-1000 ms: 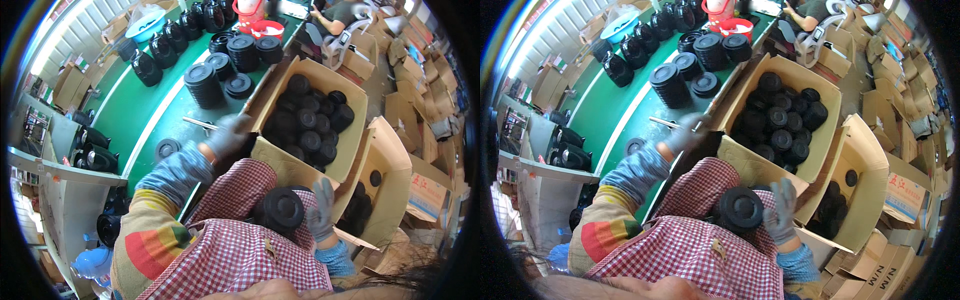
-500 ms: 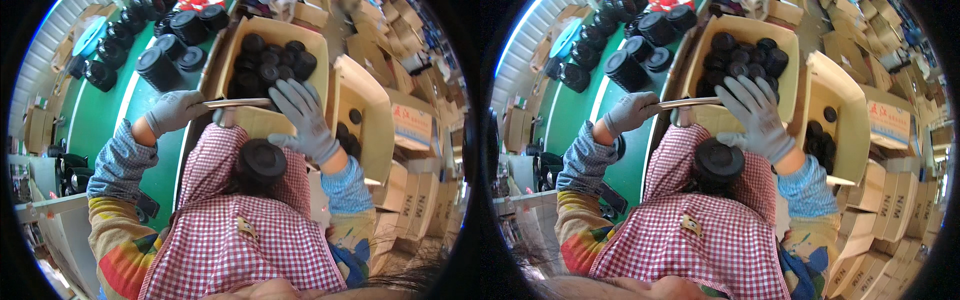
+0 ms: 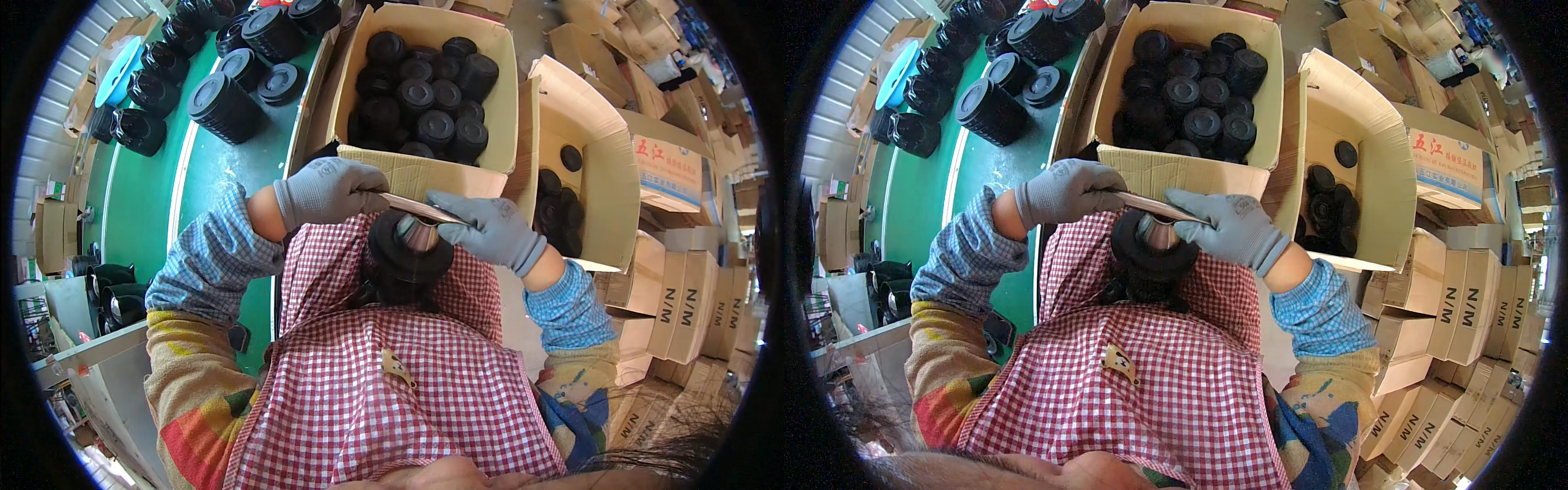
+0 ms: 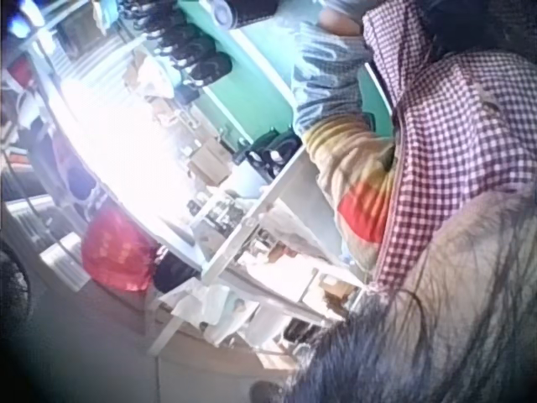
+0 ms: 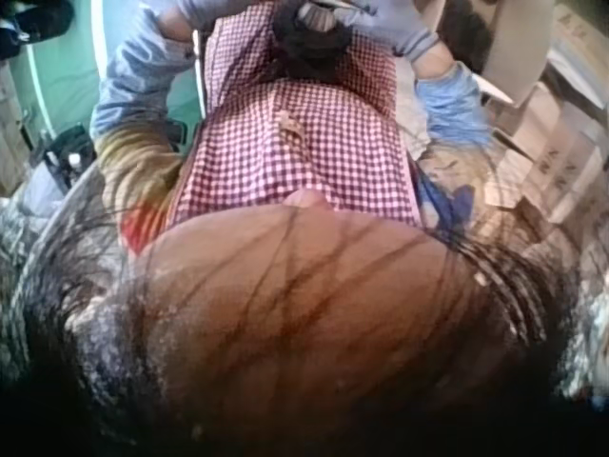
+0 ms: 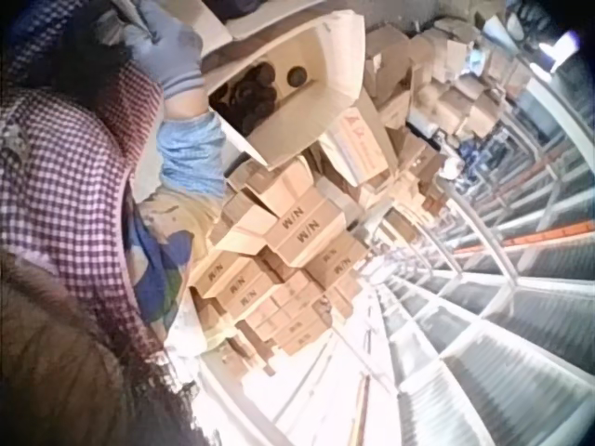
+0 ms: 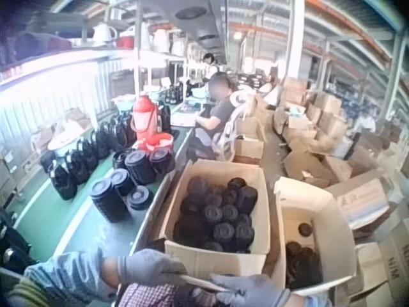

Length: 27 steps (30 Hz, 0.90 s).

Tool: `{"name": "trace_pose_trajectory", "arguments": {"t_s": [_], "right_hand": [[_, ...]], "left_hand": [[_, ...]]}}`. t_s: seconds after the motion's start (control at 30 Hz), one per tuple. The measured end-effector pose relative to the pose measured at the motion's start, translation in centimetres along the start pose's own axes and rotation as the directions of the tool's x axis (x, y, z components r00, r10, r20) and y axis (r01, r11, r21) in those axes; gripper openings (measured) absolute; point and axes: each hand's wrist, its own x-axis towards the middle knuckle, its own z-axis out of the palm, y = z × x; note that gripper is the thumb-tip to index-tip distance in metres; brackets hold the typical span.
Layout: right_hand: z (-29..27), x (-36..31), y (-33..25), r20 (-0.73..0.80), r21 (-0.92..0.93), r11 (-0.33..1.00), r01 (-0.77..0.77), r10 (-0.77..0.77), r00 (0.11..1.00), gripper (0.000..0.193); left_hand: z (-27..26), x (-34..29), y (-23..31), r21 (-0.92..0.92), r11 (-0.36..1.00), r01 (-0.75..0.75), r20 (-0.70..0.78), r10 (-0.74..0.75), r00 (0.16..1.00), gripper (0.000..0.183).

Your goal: The person repeatedly picks black cylindrical containers from a cardboard box, places them on a green workbench, and uses a metal tool to press or adjust the lids. They then return the containers to the box and repeat the cycle.

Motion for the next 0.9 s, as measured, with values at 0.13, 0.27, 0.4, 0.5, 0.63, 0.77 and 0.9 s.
{"name": "trace_pose_trajectory", "arguments": {"t_s": [0.13,0.27,0.4,0.5,0.63,0.77,0.9], "right_hand": [[-0.1,-0.1,-2.5,0.113,-0.030,0.991,-0.134,0.136,0.984,0.054],[-0.9,0.1,-1.5,0.247,0.009,0.999,-0.049,0.046,0.968,0.056],[-2.7,2.8,0.1,0.414,0.000,0.995,0.097,-0.088,0.906,0.058],[0.8,2.1,2.0,0.089,-0.101,0.955,0.281,-0.272,0.958,0.064],[3.1,2.6,-2.2,0.095,0.111,0.965,0.239,-0.249,0.964,0.070],[3.2,4.6,-2.6,0.106,0.295,0.936,0.194,-0.233,0.967,0.081],[4.0,4.1,0.9,-0.004,0.693,0.706,0.147,-0.199,0.980,0.092]], "left_hand": [[-0.4,1.1,-1.3,0.029,1.000,-0.008,0.077,0.006,0.997,0.036],[-0.7,1.7,-0.2,0.105,0.994,0.024,0.210,-0.045,0.977,0.033],[0.5,2.1,-0.7,-0.073,0.995,0.069,0.214,-0.051,0.975,0.038],[1.9,4.0,-1.5,-0.044,0.995,0.092,0.181,-0.082,0.980,0.036],[4.0,8.6,-3.7,-0.052,0.999,0.007,0.182,0.003,0.983,0.033],[5.6,12.4,-4.7,-0.283,0.959,-0.021,0.042,0.034,0.999,0.031],[5.7,6.5,-4.6,-0.359,0.925,-0.126,-0.638,-0.145,0.756,0.029]]}}
